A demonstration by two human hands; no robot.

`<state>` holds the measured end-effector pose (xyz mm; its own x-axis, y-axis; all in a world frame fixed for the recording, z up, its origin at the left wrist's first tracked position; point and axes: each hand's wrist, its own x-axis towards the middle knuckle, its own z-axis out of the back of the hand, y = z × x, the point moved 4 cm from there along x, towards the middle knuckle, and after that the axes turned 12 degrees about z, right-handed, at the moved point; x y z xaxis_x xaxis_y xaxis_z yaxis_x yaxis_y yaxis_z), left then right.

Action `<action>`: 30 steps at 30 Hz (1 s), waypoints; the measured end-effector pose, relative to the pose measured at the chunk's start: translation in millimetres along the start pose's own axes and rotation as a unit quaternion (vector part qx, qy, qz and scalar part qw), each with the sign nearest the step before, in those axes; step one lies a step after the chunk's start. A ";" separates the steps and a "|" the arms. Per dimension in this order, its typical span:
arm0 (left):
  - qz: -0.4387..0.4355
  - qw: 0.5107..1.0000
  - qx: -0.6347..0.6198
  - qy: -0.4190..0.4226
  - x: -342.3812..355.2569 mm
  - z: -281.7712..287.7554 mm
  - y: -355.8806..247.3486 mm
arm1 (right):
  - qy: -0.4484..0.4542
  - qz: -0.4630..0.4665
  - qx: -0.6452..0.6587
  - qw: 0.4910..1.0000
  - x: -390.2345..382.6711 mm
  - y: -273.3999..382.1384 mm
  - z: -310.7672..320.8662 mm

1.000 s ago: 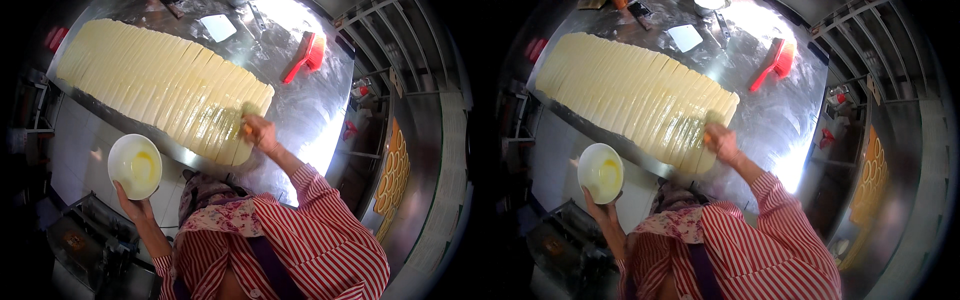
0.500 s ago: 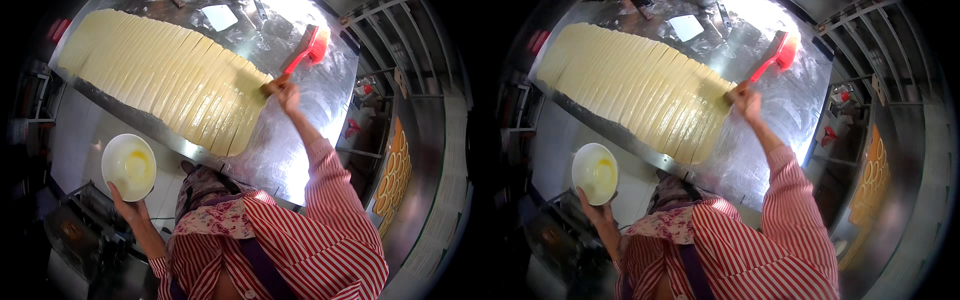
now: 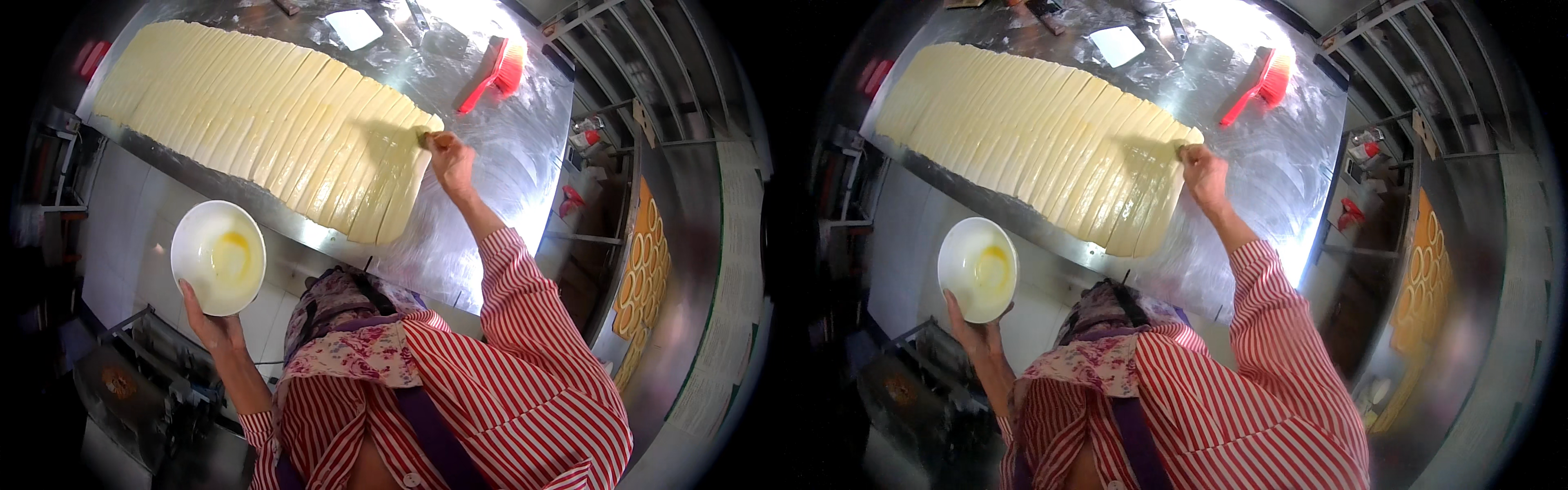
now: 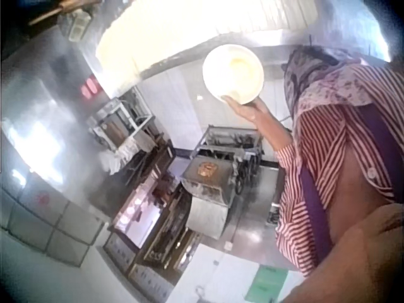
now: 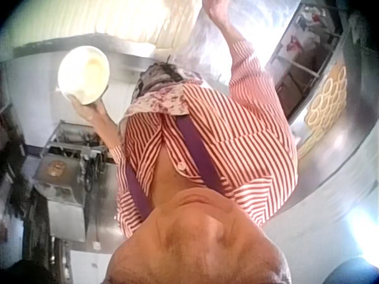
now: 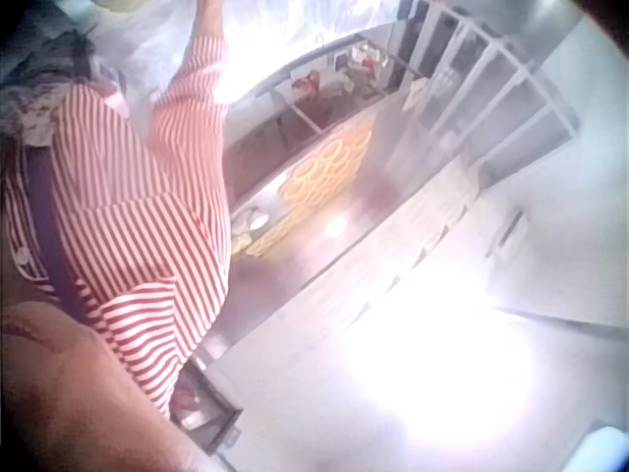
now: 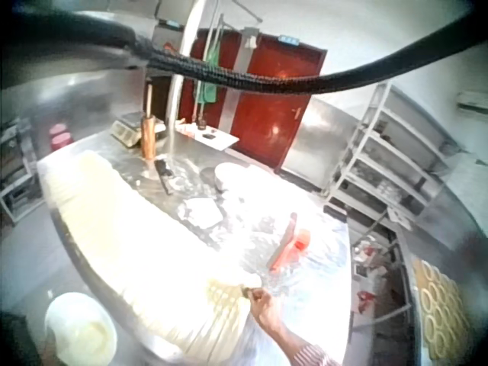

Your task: The person brushes a yellow liquid onto a large sheet of dough that has been cut into long strips. They then pick up the strips one by one and roll them into thin, cylindrical shapes on a stainless steel table.

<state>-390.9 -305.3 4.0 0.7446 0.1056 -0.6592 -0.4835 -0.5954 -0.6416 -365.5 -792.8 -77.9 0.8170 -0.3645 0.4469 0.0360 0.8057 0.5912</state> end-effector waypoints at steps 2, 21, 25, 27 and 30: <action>0.007 1.000 0.002 0.003 1.6 2.7 -4.1 | 0.021 0.030 0.015 0.999 -25.0 16.3 -2.9; 0.026 1.000 0.009 0.010 19.1 60.5 -13.1 | 0.259 -0.077 0.184 0.945 -90.9 72.2 13.0; 0.000 1.000 -0.001 0.027 22.0 77.5 -1.0 | 0.094 -0.047 0.152 0.983 -41.2 8.5 13.9; -0.015 0.999 -0.001 0.032 14.3 73.3 -1.5 | 0.085 -0.081 0.154 0.981 -29.5 11.4 21.5; -0.017 1.000 -0.019 0.017 11.0 70.5 0.1 | 0.180 -0.190 0.294 0.919 -48.0 33.6 10.3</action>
<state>-415.2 -248.1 -30.9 0.7760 0.0996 -0.6228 -0.4403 -0.6214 -0.6480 -409.4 -753.1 -72.6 0.9512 -0.3035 -0.0557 0.1272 0.2214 0.9668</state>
